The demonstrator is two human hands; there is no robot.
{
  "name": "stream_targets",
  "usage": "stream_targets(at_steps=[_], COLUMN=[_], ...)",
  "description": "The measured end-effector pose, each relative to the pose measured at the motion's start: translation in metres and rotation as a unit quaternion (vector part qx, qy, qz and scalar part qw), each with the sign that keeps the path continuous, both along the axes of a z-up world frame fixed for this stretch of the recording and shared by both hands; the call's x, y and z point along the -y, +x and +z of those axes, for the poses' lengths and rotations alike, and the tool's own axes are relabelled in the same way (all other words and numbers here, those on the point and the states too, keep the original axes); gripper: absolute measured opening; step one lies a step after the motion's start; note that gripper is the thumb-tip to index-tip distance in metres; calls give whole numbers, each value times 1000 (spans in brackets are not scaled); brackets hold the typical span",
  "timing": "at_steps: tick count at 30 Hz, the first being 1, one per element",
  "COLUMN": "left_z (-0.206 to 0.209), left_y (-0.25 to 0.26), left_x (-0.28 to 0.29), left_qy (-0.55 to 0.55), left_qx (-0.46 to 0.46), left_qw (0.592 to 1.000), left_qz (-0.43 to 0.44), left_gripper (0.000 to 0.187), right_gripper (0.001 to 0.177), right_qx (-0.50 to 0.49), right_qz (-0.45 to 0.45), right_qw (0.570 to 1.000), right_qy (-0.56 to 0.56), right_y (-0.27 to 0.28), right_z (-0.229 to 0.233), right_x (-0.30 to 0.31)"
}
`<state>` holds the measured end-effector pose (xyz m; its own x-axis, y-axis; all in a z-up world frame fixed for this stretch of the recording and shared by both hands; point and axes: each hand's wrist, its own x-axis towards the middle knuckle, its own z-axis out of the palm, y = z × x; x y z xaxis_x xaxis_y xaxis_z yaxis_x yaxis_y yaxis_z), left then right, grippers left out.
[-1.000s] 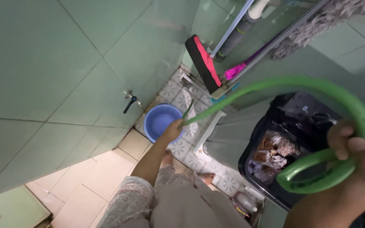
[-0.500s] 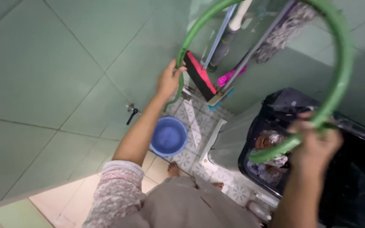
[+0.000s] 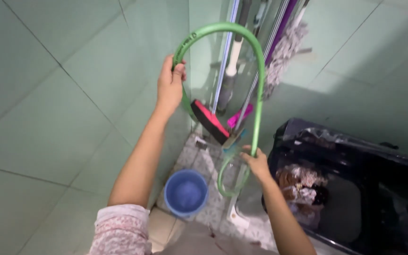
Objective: The recorder is loading clothes into a washing machine and adding water using a scoop.
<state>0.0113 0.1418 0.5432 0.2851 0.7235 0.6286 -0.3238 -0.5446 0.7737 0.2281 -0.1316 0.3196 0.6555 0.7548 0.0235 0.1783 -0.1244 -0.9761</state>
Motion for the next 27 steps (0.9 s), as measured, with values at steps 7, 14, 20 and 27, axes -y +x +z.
stream_targets(at_steps=[7,14,20,27], left_z=[58,73,95,177], left_y=[14,33,50,55], left_x=[35,85,91,101], left_qy=[49,171,99,134], left_qx=[-120,-87,-97,-74], left_qw=[991,981,990,988], left_qz=[-12,5,-7,27], left_gripper=[20,23,21,24], right_gripper=[25,56,52,49], right_qx=[-48,-143,-81,204], right_qz=[83,148,35,37], right_qw=[991,943,960,903], right_qy=[95,263,265,376], right_y=[3,-39,-36,16], right_z=[5,101,174,289], right_x=[-46,-42,-37,-39])
